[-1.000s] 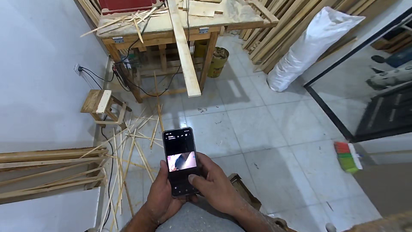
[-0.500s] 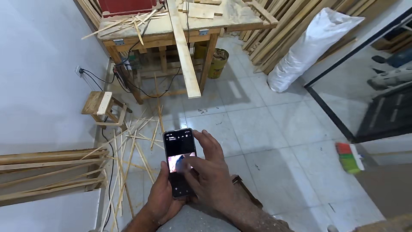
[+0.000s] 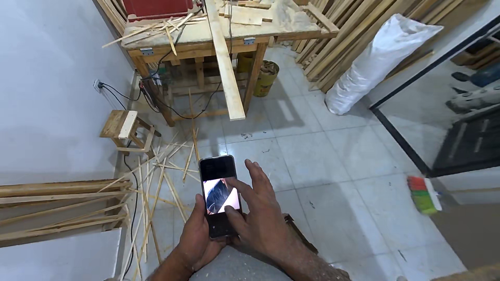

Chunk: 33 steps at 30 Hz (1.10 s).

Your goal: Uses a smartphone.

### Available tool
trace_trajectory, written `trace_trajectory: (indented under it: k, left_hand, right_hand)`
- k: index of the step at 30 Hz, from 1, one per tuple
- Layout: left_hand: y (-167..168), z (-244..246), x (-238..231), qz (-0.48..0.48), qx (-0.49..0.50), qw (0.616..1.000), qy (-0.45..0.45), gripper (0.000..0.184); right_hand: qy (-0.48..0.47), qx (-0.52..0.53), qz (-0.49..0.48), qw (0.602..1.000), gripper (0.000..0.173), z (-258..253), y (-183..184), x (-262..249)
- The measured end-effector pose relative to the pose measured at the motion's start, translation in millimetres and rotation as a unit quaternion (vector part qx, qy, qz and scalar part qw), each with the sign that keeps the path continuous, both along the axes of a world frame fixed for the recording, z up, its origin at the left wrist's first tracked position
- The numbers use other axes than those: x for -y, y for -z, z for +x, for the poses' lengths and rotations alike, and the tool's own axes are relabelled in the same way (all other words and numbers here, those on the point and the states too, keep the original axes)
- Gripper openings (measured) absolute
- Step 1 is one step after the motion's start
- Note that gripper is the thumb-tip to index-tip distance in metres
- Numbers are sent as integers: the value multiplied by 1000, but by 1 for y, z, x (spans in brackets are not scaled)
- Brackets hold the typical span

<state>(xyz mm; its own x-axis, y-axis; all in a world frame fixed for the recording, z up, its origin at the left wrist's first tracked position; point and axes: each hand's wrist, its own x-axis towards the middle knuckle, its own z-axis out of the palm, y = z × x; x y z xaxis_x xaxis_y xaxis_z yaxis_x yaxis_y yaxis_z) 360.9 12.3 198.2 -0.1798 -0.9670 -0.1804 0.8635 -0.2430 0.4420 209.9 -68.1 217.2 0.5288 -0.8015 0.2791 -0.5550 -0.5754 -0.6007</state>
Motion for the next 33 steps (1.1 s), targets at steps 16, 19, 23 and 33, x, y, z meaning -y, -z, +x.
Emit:
trace_trajectory:
  k: [16, 19, 23, 33]
  left_hand:
    - [-5, -3, 2, 23, 4, 1000, -9, 72]
    - [-2, -3, 2, 18, -8, 1000, -7, 72]
    - [0, -3, 2, 5, -13, 1000, -1, 72]
    - [2, -3, 1, 6, -17, 1000, 1, 73]
  right_hand:
    - [0, -10, 39, 999, 52, -5, -1, 3]
    - [1, -7, 39, 999, 50, -5, 0, 3]
    - [3, -7, 37, 999, 48, -6, 0, 2]
    - [8, 0, 24, 1000, 42, -6, 4, 2]
